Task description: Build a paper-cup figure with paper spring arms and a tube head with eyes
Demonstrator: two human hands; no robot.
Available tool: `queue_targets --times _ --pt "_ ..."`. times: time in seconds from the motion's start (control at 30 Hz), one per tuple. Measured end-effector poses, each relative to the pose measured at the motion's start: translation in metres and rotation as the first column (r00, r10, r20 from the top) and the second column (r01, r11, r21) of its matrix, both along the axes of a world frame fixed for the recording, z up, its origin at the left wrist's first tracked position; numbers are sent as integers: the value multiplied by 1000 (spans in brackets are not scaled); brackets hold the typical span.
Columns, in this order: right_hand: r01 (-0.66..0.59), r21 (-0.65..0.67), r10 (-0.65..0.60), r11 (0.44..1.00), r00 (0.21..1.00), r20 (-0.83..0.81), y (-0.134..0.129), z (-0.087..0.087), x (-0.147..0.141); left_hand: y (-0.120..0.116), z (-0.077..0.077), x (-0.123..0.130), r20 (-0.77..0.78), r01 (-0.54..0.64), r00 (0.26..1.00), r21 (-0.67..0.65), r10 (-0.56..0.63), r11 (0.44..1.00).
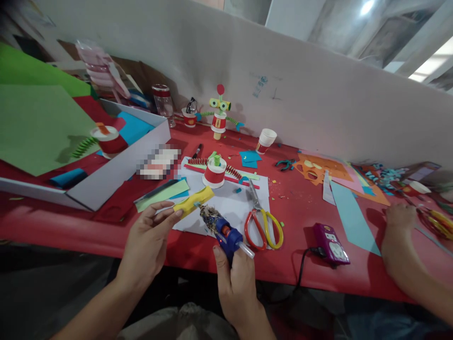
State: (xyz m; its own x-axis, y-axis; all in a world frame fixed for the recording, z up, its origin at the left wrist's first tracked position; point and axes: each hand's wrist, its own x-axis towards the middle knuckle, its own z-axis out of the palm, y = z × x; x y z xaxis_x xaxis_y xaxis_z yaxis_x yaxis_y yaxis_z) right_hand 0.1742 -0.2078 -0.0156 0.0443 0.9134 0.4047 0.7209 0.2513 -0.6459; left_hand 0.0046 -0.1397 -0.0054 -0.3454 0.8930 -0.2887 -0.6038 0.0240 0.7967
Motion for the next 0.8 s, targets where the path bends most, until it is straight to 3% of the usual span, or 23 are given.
queue_targets --times 0.8 --pt "50 20 -50 999 999 6 -5 -6 -2 -5 2 -2 29 -3 1000 -20 3 1000"
